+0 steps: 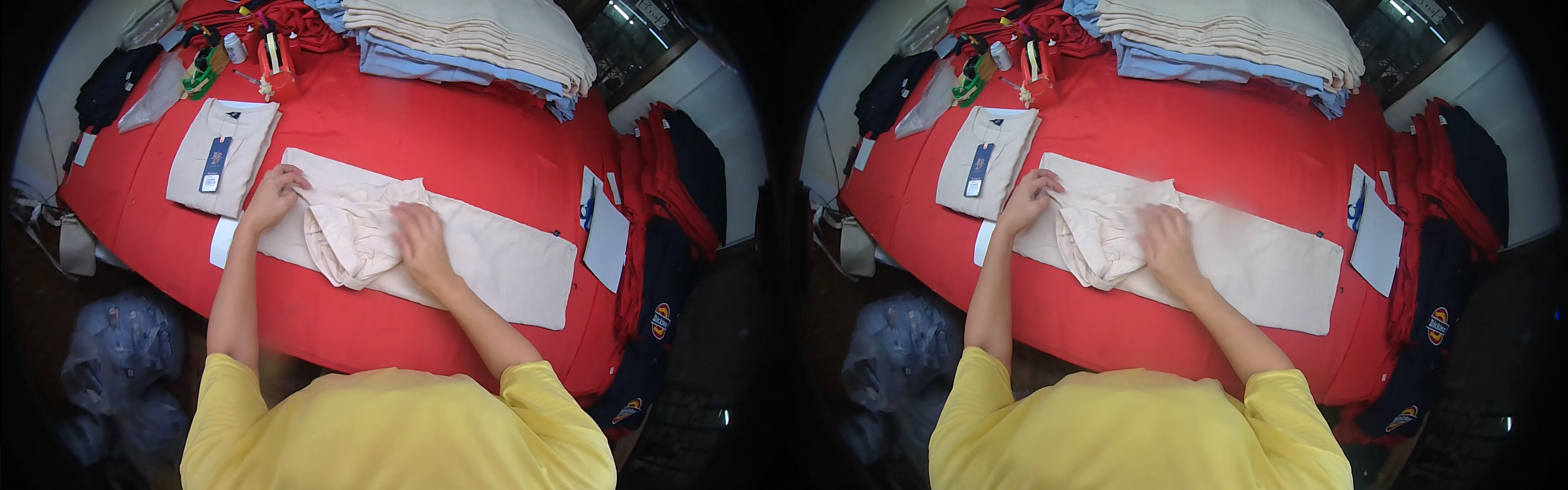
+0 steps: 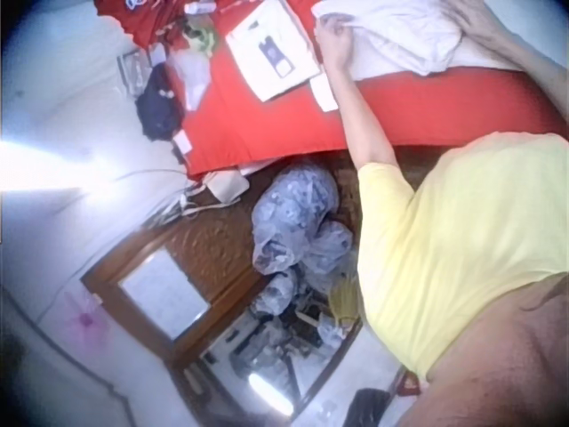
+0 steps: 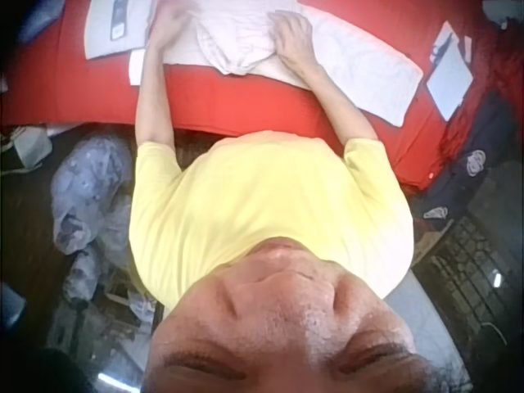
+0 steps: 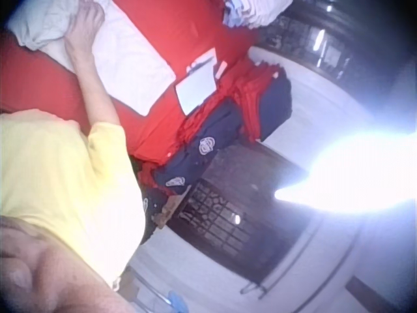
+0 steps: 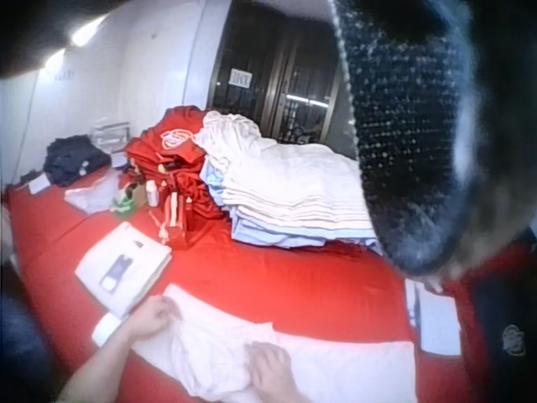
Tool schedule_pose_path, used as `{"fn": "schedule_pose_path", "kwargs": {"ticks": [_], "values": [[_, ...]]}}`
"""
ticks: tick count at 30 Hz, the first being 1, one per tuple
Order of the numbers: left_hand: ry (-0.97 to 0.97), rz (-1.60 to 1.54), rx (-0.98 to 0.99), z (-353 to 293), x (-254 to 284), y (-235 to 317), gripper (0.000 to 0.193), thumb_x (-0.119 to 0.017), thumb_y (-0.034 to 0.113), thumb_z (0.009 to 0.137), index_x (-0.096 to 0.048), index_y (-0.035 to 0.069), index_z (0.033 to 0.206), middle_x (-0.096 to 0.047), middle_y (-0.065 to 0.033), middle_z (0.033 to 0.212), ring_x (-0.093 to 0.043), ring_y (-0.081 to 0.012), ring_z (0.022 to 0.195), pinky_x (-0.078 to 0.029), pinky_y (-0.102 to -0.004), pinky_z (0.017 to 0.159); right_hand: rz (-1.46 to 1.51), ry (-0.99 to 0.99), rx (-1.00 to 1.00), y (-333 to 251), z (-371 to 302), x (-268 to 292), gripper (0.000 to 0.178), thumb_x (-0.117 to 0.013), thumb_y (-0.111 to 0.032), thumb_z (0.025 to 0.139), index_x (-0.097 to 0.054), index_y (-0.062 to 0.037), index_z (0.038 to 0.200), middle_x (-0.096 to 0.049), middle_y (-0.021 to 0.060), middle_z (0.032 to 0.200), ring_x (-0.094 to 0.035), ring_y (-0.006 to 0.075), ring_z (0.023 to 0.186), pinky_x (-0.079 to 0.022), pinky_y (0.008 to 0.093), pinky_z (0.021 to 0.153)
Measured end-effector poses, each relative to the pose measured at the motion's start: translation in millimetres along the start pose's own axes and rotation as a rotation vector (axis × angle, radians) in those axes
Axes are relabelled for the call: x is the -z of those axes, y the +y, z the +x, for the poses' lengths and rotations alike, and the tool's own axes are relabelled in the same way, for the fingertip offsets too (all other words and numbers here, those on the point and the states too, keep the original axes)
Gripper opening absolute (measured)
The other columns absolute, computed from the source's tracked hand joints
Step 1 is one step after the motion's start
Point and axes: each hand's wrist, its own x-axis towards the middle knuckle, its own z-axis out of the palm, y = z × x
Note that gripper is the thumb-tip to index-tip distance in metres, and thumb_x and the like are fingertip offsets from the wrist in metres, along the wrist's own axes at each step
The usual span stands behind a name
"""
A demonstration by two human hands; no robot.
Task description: The person folds several shirts by hand on a red surface, using a board as a guide for folding some of them, and then moves the folded shirts aside.
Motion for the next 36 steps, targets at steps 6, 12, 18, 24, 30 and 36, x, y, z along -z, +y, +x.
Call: {"fn": "schedule_pose_path", "kwargs": {"ticks": [6,12,18,24,30,36], "values": [[-0.114,0.125,0.087,-30,-9,58,0.03,-0.069,0.021,0.085,-0.061,0.0,0.106,-0.062,-0.0105,0.08,-0.059,-0.0237,0.069,-0.049,-0.0354,0.069,0.033,0.008,-0.212,31,10,7,0.015,-0.066,-0.012,0.084,-0.065,-0.0016,0.094,-0.057,0.011,0.103,-0.056,0.0314,0.094,-0.043,0.0426,0.084],[0.044,-0.05,0.127,-21,-31,57,0.023,-0.067,0.007,0.083,-0.062,0.001,0.104,-0.061,-0.0097,0.08,-0.057,-0.0247,0.07,-0.048,-0.0344,0.071,0.145,0.052,-0.296,42,14,8,0.016,-0.067,-0.008,0.082,-0.063,-0.0021,0.097,-0.058,0.014,0.105,-0.056,0.0312,0.102,-0.044,0.0429,0.088],[0.429,0.339,-0.265,-43,-62,108,0.03,-0.06,0.0,0.083,-0.064,0.006,0.111,-0.056,-0.0128,0.12,-0.05,-0.0315,0.113,-0.041,-0.0448,0.095,-0.064,0.341,-0.583,106,-92,104,0.034,-0.061,-0.012,0.087,-0.058,-0.0028,0.12,-0.053,0.0178,0.126,-0.049,0.034,0.118,-0.036,0.0421,0.105],[-0.141,0.547,-0.457,-49,-154,143,0.056,-0.054,0.041,0.092,-0.045,0.017,0.142,-0.035,-0.0102,0.151,-0.024,-0.0346,0.142,-0.017,-0.0544,0.115,-0.596,0.186,-1.327,123,-221,167,0.06,-0.067,-0.043,0.084,-0.054,-0.0029,0.126,-0.054,0.0199,0.121,-0.048,0.0389,0.116,-0.04,0.0513,0.096],[-0.254,0.641,-0.393,-42,-163,146,0.072,-0.05,0.058,0.089,-0.034,0.019,0.148,-0.026,-0.0081,0.156,-0.017,-0.0327,0.145,-0.008,-0.0577,0.116,-0.107,0.31,-1.214,162,-252,172,0.048,-0.071,-0.031,0.08,-0.06,0.0053,0.108,-0.063,0.0217,0.108,-0.06,0.0361,0.102,-0.047,0.0437,0.086],[0.044,0.478,-0.357,-51,-121,159,0.038,-0.059,0.027,0.09,-0.06,0.007,0.122,-0.052,-0.0097,0.134,-0.042,-0.0329,0.126,-0.032,-0.0501,0.106,0.043,0.478,-0.712,77,-121,185,0.034,-0.068,-0.013,0.08,-0.057,0.0004,0.109,-0.066,0.0191,0.1,-0.066,0.0308,0.09,-0.05,0.0388,0.076]]}}
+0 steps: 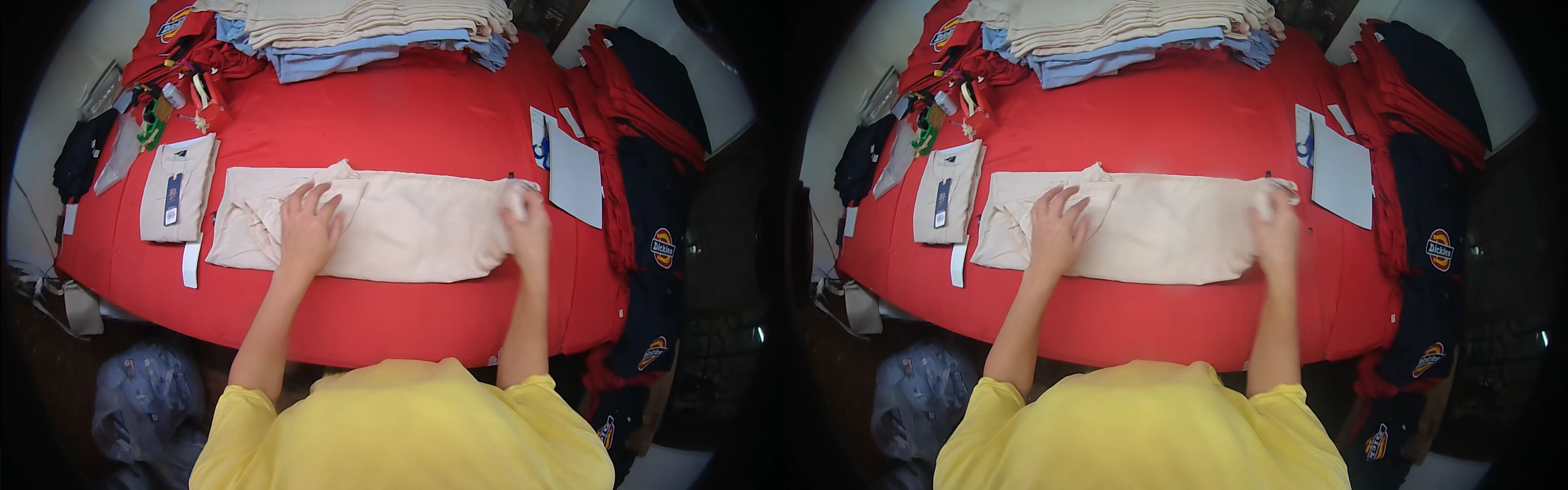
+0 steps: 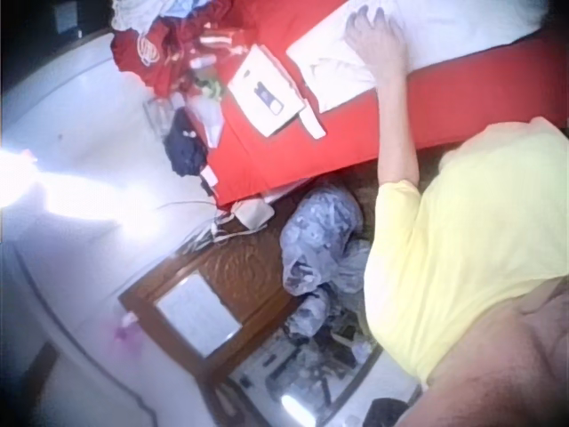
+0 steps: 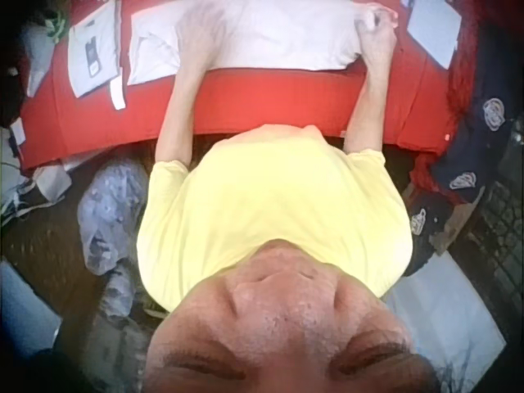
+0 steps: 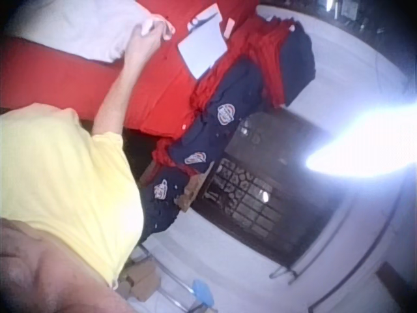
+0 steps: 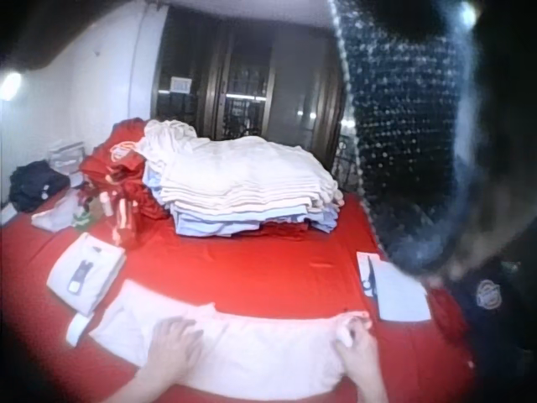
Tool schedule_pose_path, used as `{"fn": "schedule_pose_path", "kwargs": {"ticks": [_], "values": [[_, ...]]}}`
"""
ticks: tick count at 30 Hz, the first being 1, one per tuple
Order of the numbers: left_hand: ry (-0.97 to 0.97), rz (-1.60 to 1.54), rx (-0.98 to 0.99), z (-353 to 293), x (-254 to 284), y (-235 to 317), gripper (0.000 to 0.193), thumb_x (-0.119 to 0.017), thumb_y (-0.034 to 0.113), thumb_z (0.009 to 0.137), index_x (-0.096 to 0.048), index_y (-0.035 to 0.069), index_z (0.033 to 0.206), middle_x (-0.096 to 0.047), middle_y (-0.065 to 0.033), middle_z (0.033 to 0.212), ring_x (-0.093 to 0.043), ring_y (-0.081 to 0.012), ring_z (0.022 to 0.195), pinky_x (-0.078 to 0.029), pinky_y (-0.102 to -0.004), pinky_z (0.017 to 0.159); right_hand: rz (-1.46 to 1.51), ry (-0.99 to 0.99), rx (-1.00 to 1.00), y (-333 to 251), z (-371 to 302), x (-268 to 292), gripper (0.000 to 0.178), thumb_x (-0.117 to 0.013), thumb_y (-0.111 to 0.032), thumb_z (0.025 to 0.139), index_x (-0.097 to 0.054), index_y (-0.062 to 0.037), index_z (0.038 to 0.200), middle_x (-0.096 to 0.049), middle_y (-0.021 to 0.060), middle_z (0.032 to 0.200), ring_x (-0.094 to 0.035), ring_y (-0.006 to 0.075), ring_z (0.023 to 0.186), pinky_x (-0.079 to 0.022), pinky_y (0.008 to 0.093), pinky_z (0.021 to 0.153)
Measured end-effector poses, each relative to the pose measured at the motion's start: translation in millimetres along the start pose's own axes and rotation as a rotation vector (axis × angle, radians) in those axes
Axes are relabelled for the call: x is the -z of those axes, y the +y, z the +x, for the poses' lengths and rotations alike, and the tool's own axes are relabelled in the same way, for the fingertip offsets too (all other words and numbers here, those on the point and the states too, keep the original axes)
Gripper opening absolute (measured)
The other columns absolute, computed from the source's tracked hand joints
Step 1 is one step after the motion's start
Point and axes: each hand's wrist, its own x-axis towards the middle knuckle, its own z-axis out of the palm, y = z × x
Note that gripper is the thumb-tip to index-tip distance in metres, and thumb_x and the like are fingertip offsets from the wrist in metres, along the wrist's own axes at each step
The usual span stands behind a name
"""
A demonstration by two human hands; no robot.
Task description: The person folds several shirts by hand on a red surface, using a board as a guide for folding some of them, and then moves the folded shirts aside.
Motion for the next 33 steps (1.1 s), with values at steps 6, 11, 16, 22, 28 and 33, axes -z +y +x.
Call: {"fn": "schedule_pose_path", "kwargs": {"ticks": [6,11,16,22,28,33], "values": [[0.052,-0.238,0.096,-23,-25,3,0.021,-0.062,0.011,0.085,-0.069,0.001,0.102,-0.066,-0.0127,0.104,-0.059,-0.0317,0.096,-0.048,-0.0404,0.086,-0.098,-0.75,0.348,-85,-65,-136,0.051,-0.068,-0.019,0.084,-0.048,0.0005,0.127,-0.04,0.0279,0.139,-0.053,0.0419,0.115,-0.045,0.0441,0.098],[0.185,-0.245,0.148,-31,-23,6,0.022,-0.064,0.012,0.084,-0.067,0.001,0.102,-0.065,-0.0147,0.098,-0.06,-0.0332,0.091,-0.049,-0.0419,0.081,0.274,-0.532,0.108,-45,-61,-113,0.032,-0.059,-0.012,0.091,-0.054,-0.0033,0.122,-0.052,0.0163,0.129,-0.061,0.024,0.09,-0.051,0.0358,0.082],[-0.022,-0.183,0.187,-29,-18,39,0.02,-0.064,0.008,0.082,-0.063,0.003,0.101,-0.063,-0.0155,0.092,-0.06,-0.0343,0.086,-0.048,-0.0426,0.076,-0.004,-0.446,0.033,18,-29,-62,0.019,-0.063,-0.011,0.088,-0.058,0.0004,0.103,-0.06,0.0106,0.079,-0.059,0.0196,0.071,-0.05,0.0344,0.066],[-0.08,-0.06,0.128,-21,-26,33,0.036,-0.066,0.007,0.076,-0.059,0.003,0.111,-0.061,-0.0143,0.1,-0.059,-0.0325,0.091,-0.046,-0.0443,0.081,0.019,-0.626,-0.206,23,-51,-51,0.031,-0.071,-0.017,0.082,-0.059,0.0009,0.104,-0.063,0.0177,0.085,-0.063,0.0333,0.081,-0.05,0.0416,0.073],[-0.017,-0.304,-0.137,-35,-43,99,0.065,-0.075,0.027,0.075,-0.051,0.002,0.13,-0.049,-0.0152,0.134,-0.045,-0.0358,0.123,-0.038,-0.05,0.101,-0.069,-0.521,-0.197,13,-55,-56,0.033,-0.071,-0.016,0.081,-0.06,0.0048,0.104,-0.064,0.0198,0.083,-0.063,0.0361,0.079,-0.049,0.0423,0.072],[-0.187,-0.166,-0.2,-57,-53,111,0.077,-0.061,0.055,0.084,-0.047,-0.001,0.136,-0.045,-0.0167,0.14,-0.037,-0.0354,0.131,-0.025,-0.0567,0.107,0.19,-0.695,-0.458,19,-36,-49,0.033,-0.069,-0.017,0.084,-0.061,0.0067,0.105,-0.066,0.0135,0.074,-0.065,0.0323,0.073,-0.051,0.0409,0.072]]}}
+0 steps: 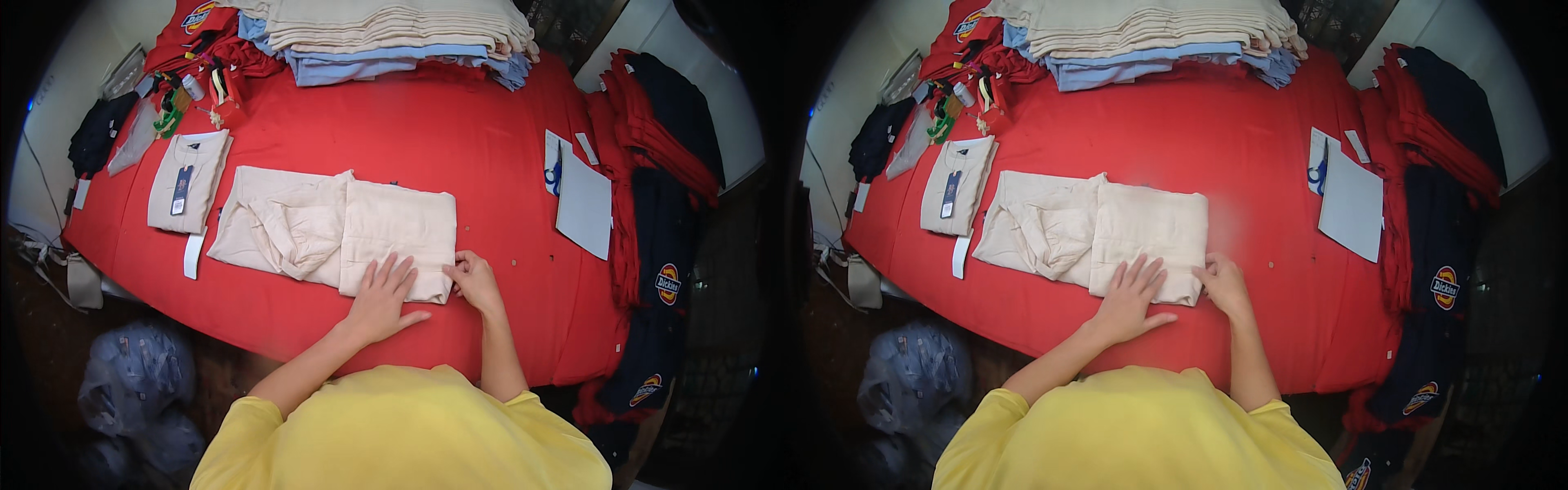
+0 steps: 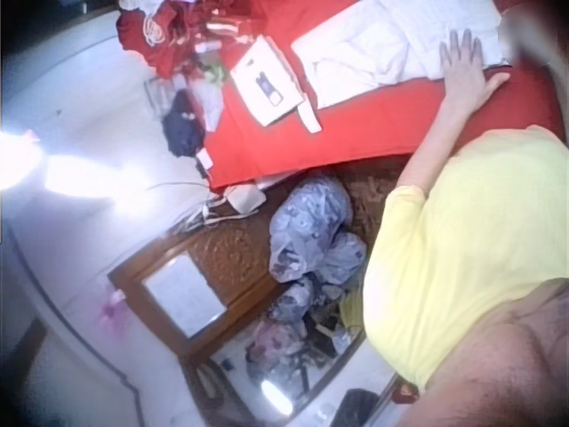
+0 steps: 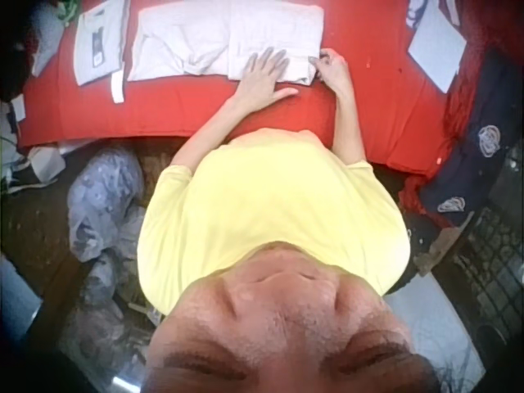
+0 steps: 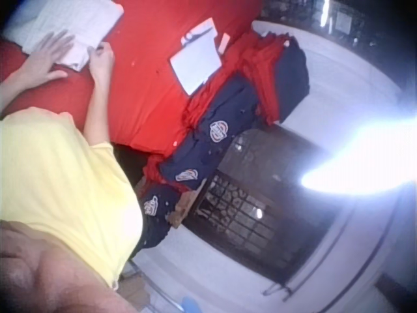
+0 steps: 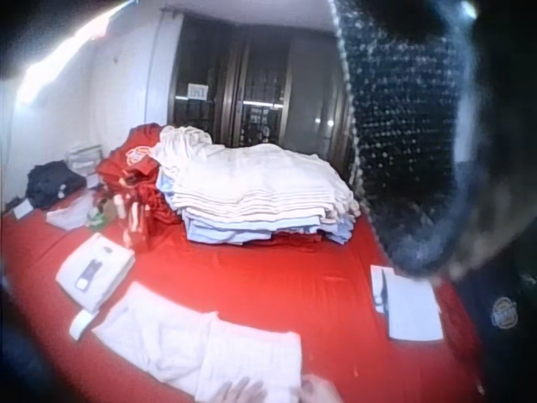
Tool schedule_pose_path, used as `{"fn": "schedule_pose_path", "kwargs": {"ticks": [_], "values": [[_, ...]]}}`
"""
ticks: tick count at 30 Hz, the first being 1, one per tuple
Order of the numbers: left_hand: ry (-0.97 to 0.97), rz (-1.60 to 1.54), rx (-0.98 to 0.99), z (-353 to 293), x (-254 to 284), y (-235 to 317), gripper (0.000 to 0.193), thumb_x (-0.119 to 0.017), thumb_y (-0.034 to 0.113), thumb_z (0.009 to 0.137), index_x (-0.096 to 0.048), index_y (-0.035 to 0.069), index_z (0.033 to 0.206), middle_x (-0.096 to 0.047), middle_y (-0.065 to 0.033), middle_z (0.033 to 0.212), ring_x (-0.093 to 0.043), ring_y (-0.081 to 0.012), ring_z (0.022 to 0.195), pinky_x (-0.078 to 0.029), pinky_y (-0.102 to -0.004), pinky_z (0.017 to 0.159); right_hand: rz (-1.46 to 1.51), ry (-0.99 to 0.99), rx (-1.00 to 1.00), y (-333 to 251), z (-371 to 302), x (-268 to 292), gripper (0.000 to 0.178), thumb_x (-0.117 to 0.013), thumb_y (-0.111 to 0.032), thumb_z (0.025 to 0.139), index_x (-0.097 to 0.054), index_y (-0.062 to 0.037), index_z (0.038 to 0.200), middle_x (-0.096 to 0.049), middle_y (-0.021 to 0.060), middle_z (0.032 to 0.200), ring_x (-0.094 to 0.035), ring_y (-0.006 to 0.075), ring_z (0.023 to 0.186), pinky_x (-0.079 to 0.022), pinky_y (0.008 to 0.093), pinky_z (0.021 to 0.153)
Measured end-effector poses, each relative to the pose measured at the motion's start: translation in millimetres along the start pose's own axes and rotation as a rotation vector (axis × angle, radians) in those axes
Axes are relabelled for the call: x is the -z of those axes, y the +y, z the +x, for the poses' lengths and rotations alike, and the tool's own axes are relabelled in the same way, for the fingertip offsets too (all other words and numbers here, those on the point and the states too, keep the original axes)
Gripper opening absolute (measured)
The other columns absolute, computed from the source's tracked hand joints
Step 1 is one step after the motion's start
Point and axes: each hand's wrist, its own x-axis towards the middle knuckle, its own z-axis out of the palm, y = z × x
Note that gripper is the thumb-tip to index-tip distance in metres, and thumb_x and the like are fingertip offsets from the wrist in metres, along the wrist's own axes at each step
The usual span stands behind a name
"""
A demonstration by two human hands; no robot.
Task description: The person folds several shirts by hand on a red surface, using a board as a guide for folding some of them, and then moves the folded shirts aside.
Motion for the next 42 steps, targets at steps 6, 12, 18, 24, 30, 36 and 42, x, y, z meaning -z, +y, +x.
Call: {"fn": "schedule_pose_path", "kwargs": {"ticks": [6,12,18,24,30,36,42], "values": [[-0.064,-0.81,0.569,69,30,-4,0.065,-0.062,0.047,0.088,-0.054,-0.006,0.125,-0.06,-0.0206,0.118,-0.058,-0.0329,0.109,-0.044,-0.0374,0.094,0.066,-0.077,0.517,1,14,-17,0.033,-0.062,-0.023,0.089,-0.066,0.005,0.106,-0.051,0.0205,0.131,-0.053,0.0263,0.116,-0.042,0.0394,0.097],[0.137,-0.673,0.613,64,112,-73,0.043,-0.07,0.024,0.083,-0.062,-0.001,0.116,-0.069,-0.017,0.098,-0.067,-0.0211,0.086,-0.053,-0.0334,0.074,0.722,-0.466,0.561,-38,0,-13,0.04,-0.053,-0.009,0.088,-0.059,-0.0005,0.127,-0.03,0.0132,0.153,-0.038,0.0239,0.135,-0.038,0.0355,0.105],[0.181,0.074,1.003,-24,152,-268,0.041,-0.069,0.026,0.081,-0.066,0.001,0.112,-0.069,-0.0221,0.102,-0.067,-0.0333,0.095,-0.05,-0.0406,0.085,0.222,-0.632,0.371,-39,7,-48,0.039,-0.056,-0.022,0.094,-0.057,-0.0064,0.129,-0.04,0.0141,0.147,-0.043,0.0278,0.132,-0.039,0.0381,0.106],[0.302,0.174,1.001,-54,111,-296,0.04,-0.073,0.029,0.078,-0.068,0.0,0.105,-0.07,-0.0206,0.093,-0.067,-0.0341,0.088,-0.051,-0.0406,0.083,-0.014,-0.514,0.56,-57,26,-81,0.044,-0.051,-0.019,0.096,-0.049,-0.0008,0.136,-0.038,0.0166,0.148,-0.047,0.0267,0.126,-0.039,0.0356,0.105],[0.313,-0.338,1.091,-63,100,-195,0.027,-0.08,0.019,0.071,-0.068,-0.003,0.079,-0.069,-0.0186,0.081,-0.066,-0.0296,0.073,-0.051,-0.037,0.069,-0.327,-0.045,0.663,-107,49,-122,0.058,-0.046,-0.037,0.098,-0.038,-0.0009,0.143,-0.028,0.0248,0.151,-0.026,0.0377,0.141,-0.023,0.0443,0.115],[0.548,-0.425,1.045,-87,59,-103,0.024,-0.078,0.014,0.075,-0.063,-0.005,0.079,-0.056,-0.0143,0.087,-0.062,-0.0261,0.072,-0.05,-0.0363,0.066,-0.998,-0.059,0.734,-111,67,-106,0.073,-0.046,-0.054,0.094,-0.033,-0.0055,0.147,-0.025,0.025,0.152,-0.021,0.04,0.142,-0.015,0.0552,0.115],[0.389,-0.439,0.964,-74,46,-28,0.024,-0.077,0.012,0.077,-0.062,-0.005,0.084,-0.054,-0.0157,0.096,-0.062,-0.026,0.073,-0.051,-0.0372,0.068,-0.916,0.034,1.026,-94,99,-116,0.071,-0.045,-0.061,0.091,-0.038,-0.0171,0.146,-0.03,0.0122,0.154,-0.025,0.0369,0.142,-0.01,0.0625,0.113]]}}
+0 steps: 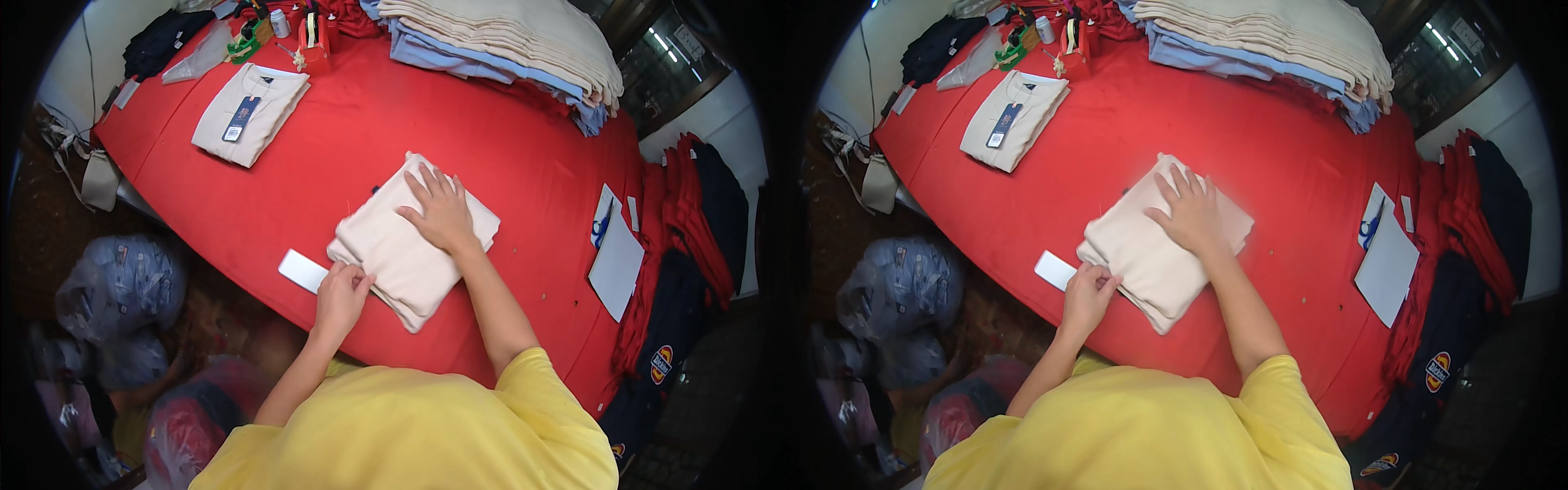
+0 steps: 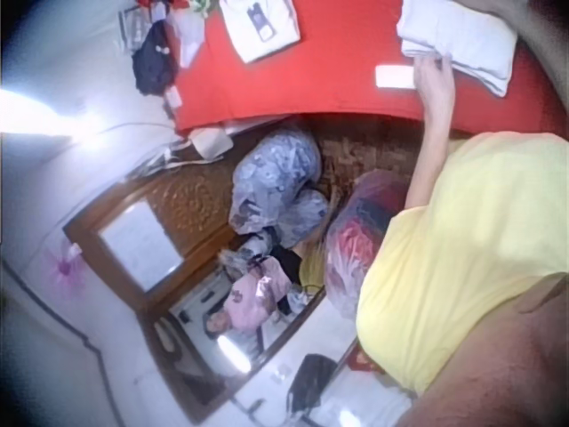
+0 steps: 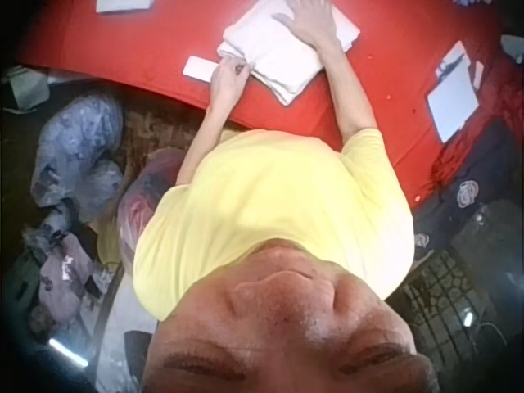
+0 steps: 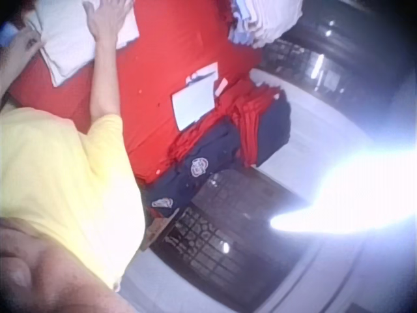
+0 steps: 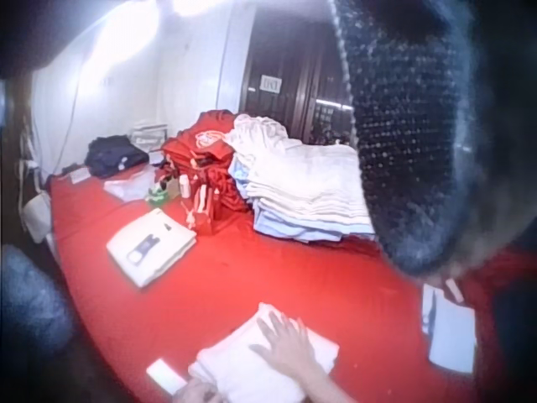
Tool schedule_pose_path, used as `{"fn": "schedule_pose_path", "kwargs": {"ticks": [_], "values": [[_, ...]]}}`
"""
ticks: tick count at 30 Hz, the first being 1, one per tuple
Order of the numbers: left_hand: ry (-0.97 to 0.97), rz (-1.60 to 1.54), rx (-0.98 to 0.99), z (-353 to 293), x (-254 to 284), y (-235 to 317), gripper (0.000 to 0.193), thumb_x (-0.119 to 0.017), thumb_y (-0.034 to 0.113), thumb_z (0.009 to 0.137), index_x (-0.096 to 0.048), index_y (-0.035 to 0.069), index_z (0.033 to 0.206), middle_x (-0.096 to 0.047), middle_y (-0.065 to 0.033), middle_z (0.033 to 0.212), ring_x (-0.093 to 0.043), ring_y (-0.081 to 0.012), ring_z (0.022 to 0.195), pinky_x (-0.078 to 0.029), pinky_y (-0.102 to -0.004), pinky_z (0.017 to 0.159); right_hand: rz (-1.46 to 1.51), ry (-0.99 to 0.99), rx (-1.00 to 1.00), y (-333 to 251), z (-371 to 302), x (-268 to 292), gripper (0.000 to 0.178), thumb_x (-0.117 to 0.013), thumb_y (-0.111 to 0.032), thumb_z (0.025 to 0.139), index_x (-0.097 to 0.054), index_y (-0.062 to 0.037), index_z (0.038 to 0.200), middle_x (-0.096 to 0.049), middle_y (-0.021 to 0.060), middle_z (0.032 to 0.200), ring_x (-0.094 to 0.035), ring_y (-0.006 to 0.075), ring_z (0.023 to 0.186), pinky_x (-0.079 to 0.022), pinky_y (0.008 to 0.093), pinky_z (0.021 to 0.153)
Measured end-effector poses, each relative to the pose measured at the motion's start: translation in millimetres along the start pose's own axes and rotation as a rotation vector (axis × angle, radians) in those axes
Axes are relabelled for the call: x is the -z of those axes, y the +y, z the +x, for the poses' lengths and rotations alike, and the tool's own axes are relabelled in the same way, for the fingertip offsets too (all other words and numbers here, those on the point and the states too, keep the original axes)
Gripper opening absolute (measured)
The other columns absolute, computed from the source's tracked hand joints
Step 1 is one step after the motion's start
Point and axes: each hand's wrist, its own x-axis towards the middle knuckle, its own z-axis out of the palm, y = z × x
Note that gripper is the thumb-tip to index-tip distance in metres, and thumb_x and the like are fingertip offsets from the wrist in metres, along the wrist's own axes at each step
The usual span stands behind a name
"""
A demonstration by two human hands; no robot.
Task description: The person folds several shirts by hand on a red surface, using a board as a guide for folding some of them, and then moves the folded shirts aside.
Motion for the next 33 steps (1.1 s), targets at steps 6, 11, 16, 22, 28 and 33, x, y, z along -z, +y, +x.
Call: {"fn": "schedule_pose_path", "kwargs": {"ticks": [6,11,16,22,28,33], "values": [[0.175,0.044,-0.213,30,19,-3,0.034,-0.075,0.011,0.079,-0.061,-0.002,0.108,-0.06,-0.0084,0.085,-0.057,-0.017,0.069,-0.048,-0.0314,0.065,-0.023,0.109,-0.018,-27,4,25,0.069,-0.046,-0.061,0.09,-0.039,-0.0201,0.146,-0.03,0.0066,0.154,-0.024,0.0346,0.143,-0.006,0.0665,0.112],[-0.273,-0.284,0.036,44,3,-40,0.028,-0.072,0.009,0.081,-0.06,-0.004,0.103,-0.06,-0.006,0.084,-0.058,-0.0136,0.065,-0.047,-0.0282,0.061,0.189,0.116,0.002,-5,0,1,0.058,-0.048,-0.049,0.093,-0.046,-0.0167,0.141,-0.036,0.0108,0.151,-0.029,0.0345,0.14,-0.011,0.0584,0.115],[-0.239,-0.316,0.0,40,13,-47,0.031,-0.07,0.007,0.081,-0.06,-0.008,0.106,-0.055,-0.0102,0.097,-0.06,-0.0131,0.064,-0.052,-0.027,0.064,0.38,0.38,-0.48,-19,-105,45,0.033,-0.06,-0.014,0.09,-0.056,-0.0022,0.121,-0.06,0.0127,0.11,-0.056,0.0273,0.103,-0.047,0.0383,0.092],[-0.345,-0.097,-0.128,45,22,-51,0.028,-0.071,0.01,0.083,-0.062,-0.011,0.1,-0.051,-0.0105,0.098,-0.059,-0.0143,0.065,-0.053,-0.0275,0.064,1.307,0.364,-1.033,-73,-197,5,0.028,-0.06,-0.01,0.092,-0.053,0.0056,0.114,-0.057,0.0069,0.081,-0.056,0.0101,0.061,-0.05,0.0211,0.05],[-0.414,-0.13,-0.099,41,29,-46,0.024,-0.066,0.013,0.089,-0.061,-0.01,0.09,-0.049,-0.0117,0.105,-0.06,-0.0153,0.07,-0.052,-0.0285,0.066,0.884,0.41,-0.954,-91,-193,-6,0.028,-0.063,-0.017,0.092,-0.058,0.0069,0.105,-0.056,0.0104,0.085,-0.056,0.0145,0.061,-0.049,0.0268,0.052],[-0.374,-0.172,-0.17,35,29,-54,0.026,-0.065,0.016,0.09,-0.06,-0.008,0.085,-0.047,-0.012,0.113,-0.06,-0.0148,0.073,-0.052,-0.0278,0.067,0.889,0.425,-0.984,-95,-188,6,0.03,-0.061,-0.023,0.093,-0.057,0.0049,0.083,-0.052,0.0105,0.082,-0.056,0.0151,0.059,-0.048,0.0286,0.051]]}}
